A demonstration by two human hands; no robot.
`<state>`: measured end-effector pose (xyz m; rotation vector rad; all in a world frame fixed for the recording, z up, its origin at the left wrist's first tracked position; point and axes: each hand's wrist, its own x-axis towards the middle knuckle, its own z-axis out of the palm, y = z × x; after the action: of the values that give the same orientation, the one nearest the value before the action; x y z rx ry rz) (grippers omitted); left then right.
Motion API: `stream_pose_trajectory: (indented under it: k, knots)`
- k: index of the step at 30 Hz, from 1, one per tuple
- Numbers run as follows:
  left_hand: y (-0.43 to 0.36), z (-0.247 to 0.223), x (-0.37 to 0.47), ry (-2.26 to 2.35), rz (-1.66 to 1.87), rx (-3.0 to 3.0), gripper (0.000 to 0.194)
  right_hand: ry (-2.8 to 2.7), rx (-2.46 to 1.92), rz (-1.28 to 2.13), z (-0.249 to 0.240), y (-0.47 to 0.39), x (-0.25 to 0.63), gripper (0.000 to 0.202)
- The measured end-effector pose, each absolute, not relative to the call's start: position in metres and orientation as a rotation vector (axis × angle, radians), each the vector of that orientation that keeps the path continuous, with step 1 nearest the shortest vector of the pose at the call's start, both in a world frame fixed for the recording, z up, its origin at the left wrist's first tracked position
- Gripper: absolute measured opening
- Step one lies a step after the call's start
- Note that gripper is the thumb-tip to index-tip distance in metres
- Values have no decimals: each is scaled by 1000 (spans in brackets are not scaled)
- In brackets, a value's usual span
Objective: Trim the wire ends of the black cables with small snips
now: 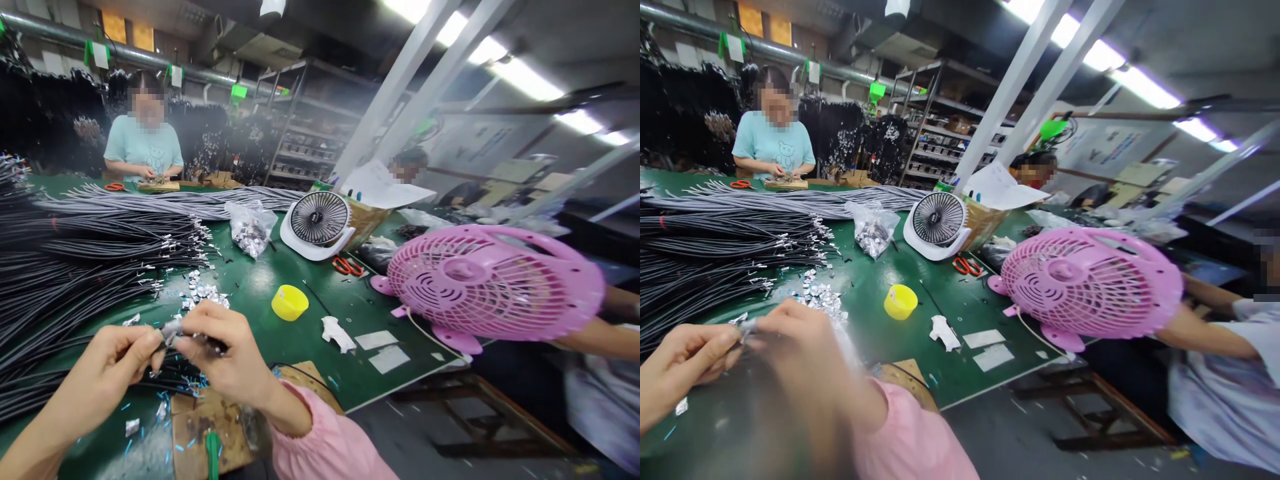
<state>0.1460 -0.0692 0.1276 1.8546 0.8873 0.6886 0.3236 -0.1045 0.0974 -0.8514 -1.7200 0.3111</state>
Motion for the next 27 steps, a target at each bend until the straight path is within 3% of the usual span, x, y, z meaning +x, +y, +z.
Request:
stream_pose_trajectory:
  k: [10,19,27]
  knots:
    - [-67,128,147,772,490,1746,71,-1829,-670,206,92,-99,330,19]
    - [-71,127,153,694,569,1652,69,-1644,-853,207,93,-97,324,12]
    - [-68,122,150,719,665,1638,64,-1564,-907,515,101,-95,325,16]
